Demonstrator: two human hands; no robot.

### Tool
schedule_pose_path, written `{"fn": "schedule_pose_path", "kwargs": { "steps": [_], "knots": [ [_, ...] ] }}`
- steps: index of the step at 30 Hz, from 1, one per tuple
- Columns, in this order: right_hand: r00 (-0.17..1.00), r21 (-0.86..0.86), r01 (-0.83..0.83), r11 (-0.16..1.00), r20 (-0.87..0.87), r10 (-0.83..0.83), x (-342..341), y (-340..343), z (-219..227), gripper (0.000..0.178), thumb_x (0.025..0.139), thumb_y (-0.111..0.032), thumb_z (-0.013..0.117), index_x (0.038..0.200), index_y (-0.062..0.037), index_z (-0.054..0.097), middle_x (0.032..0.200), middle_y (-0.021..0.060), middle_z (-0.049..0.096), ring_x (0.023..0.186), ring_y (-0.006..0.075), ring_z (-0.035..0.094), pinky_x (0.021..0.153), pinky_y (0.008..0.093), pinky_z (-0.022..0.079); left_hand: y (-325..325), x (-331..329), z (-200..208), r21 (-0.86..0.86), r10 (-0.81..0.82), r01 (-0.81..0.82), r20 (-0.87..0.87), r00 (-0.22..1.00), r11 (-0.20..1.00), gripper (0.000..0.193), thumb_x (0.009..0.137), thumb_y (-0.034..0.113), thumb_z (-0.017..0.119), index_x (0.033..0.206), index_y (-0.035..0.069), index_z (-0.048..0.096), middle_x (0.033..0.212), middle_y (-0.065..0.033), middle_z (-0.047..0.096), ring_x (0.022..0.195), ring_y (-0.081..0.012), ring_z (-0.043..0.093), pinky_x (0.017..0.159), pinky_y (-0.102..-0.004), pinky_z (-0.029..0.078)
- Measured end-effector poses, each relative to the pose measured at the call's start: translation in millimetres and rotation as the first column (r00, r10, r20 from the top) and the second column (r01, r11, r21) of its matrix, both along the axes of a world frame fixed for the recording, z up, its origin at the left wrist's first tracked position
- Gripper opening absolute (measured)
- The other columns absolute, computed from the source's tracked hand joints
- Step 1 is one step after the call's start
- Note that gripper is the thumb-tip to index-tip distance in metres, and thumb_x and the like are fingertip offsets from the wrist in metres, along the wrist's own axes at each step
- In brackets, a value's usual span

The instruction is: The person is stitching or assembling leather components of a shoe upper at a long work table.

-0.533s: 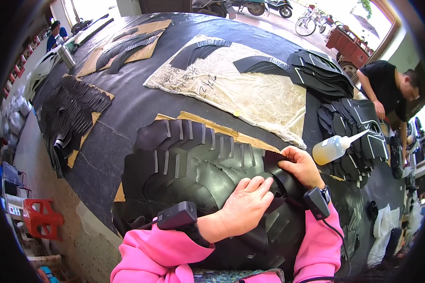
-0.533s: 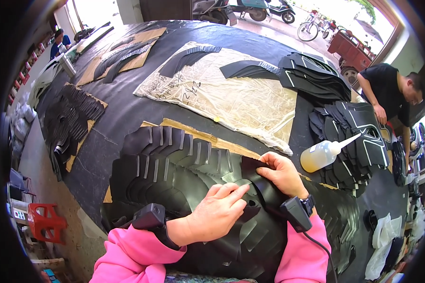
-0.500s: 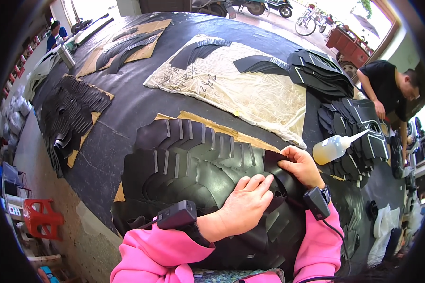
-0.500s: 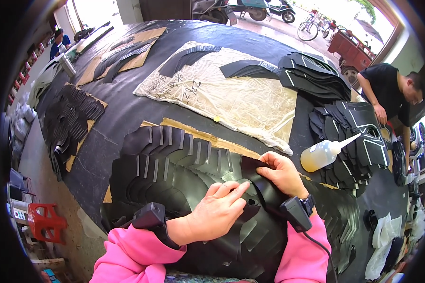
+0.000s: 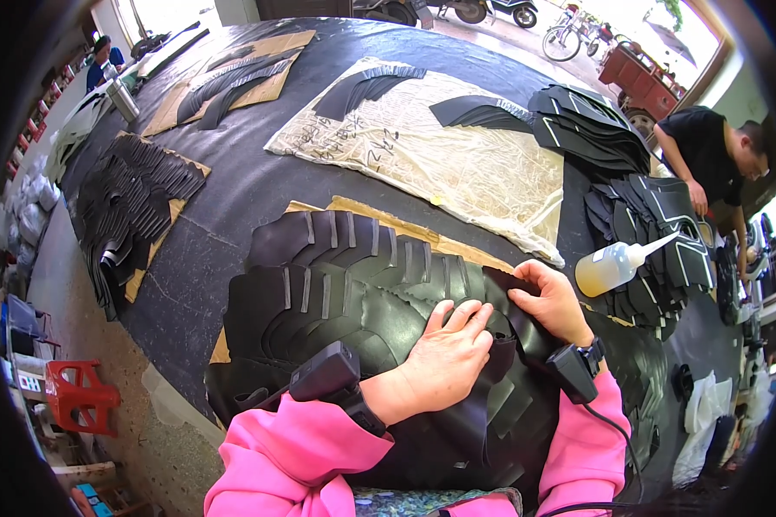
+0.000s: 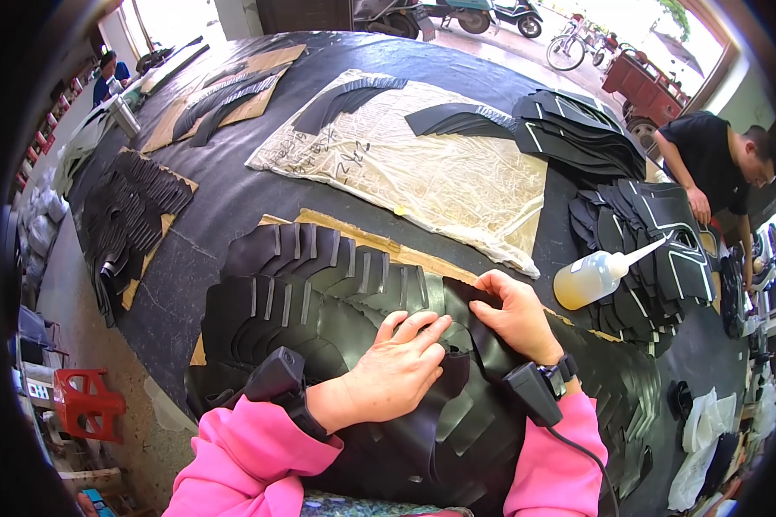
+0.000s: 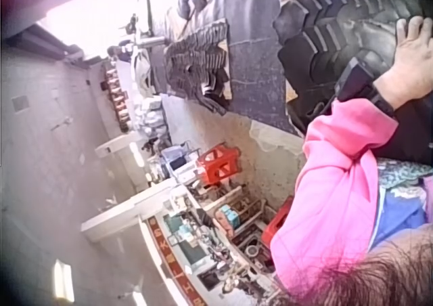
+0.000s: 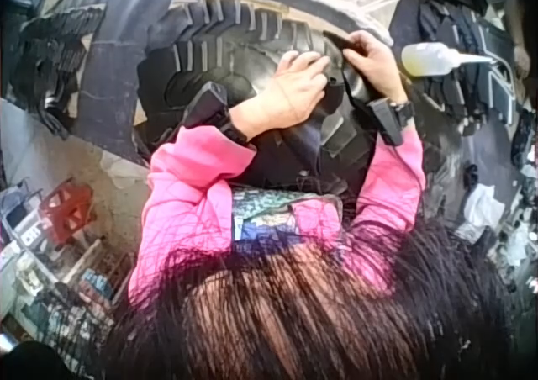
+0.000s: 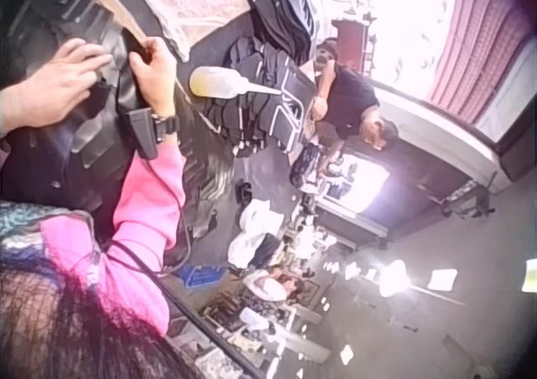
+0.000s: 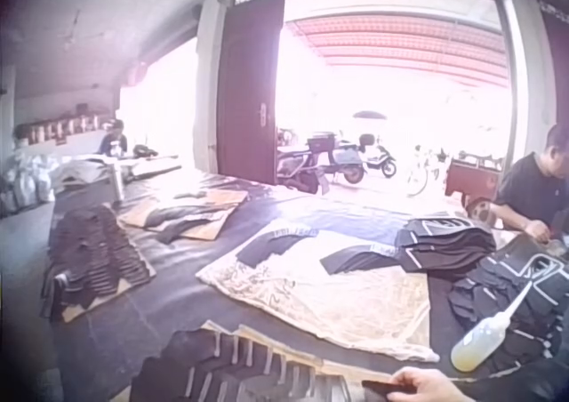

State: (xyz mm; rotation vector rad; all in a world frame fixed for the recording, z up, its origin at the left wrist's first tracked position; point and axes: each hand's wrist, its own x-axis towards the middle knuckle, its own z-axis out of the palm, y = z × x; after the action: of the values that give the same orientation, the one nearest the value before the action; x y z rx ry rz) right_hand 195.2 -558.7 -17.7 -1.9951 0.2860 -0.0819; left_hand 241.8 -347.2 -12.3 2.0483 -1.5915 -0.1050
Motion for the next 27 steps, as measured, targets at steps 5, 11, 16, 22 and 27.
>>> {"fn": "schedule_pose_path", "kwargs": {
  "steps": [5, 11, 16, 22, 27],
  "knots": [
    [0.998, -0.129, 0.019, 0.991, 0.057, -0.011, 0.4, 4.4, 0.0, 0.022, 0.072, -0.006, 0.063, 0.090, 0.0013, 0.054, 0.074, 0.0073, 0.058, 0.071, 0.0113, 0.054, 0.068, 0.0247, 0.044, 0.6, 1.2, 0.5, -0.001, -0.008, 0.008, -0.002, 1.000, 1.000, 0.018, 0.079, 0.015, 0.054, 0.089, 0.001, 0.051, 0.124, -0.0181, 0.042, 0.118, -0.0303, 0.034, 0.098, -0.0464, 0.021],
    [0.951, -0.472, -0.026, 0.881, 0.261, 0.168, 1.5, 17.6, 14.7, 0.033, 0.072, -0.005, 0.061, 0.105, -0.0088, 0.057, 0.081, 0.0100, 0.057, 0.070, 0.0242, 0.058, 0.065, 0.0298, 0.047, -2.5, 2.9, -1.4, -0.095, -0.002, -0.003, -0.059, 0.998, 0.995, 0.017, 0.077, 0.014, 0.055, 0.087, 0.000, 0.051, 0.120, -0.0175, 0.045, 0.115, -0.0307, 0.036, 0.096, -0.0451, 0.024],
    [0.971, -0.790, -0.133, 0.599, 0.017, 0.238, -0.7, 24.7, 20.5, 0.038, 0.074, -0.011, 0.058, 0.110, -0.0201, 0.058, 0.075, 0.0082, 0.048, 0.064, 0.0260, 0.054, 0.057, 0.0347, 0.045, -1.2, 2.7, 13.8, -0.231, -0.013, -0.032, -0.191, 0.981, 0.972, 0.015, 0.072, 0.013, 0.057, 0.081, 0.002, 0.054, 0.107, -0.0131, 0.052, 0.106, -0.0297, 0.043, 0.089, -0.0402, 0.033],
    [0.977, -0.921, -0.113, 0.374, -0.035, 0.209, -0.7, 34.9, 22.0, 0.040, 0.075, -0.015, 0.055, 0.115, -0.0211, 0.055, 0.077, 0.0060, 0.048, 0.064, 0.0214, 0.053, 0.059, 0.0334, 0.041, -1.2, 7.9, 20.7, -0.235, -0.248, -0.322, -0.969, 0.002, 0.917, 0.014, 0.084, 0.010, 0.051, 0.095, 0.002, 0.054, 0.077, -0.0031, 0.056, 0.063, -0.0096, 0.053, 0.058, -0.0248, 0.045],
    [0.936, -0.791, 0.189, 0.583, 0.325, 0.138, -12.4, 20.7, 47.8, 0.043, 0.065, -0.013, 0.068, 0.105, -0.0055, 0.055, 0.104, 0.0168, 0.049, 0.093, 0.0311, 0.049, 0.080, 0.0363, 0.041, 4.7, 19.3, 14.1, -0.265, -0.338, -0.303, -0.915, -0.222, 0.915, 0.023, 0.087, 0.014, 0.049, 0.109, 0.006, 0.049, 0.089, 0.0009, 0.057, 0.074, -0.0033, 0.055, 0.061, -0.0188, 0.045]
  ]
}}
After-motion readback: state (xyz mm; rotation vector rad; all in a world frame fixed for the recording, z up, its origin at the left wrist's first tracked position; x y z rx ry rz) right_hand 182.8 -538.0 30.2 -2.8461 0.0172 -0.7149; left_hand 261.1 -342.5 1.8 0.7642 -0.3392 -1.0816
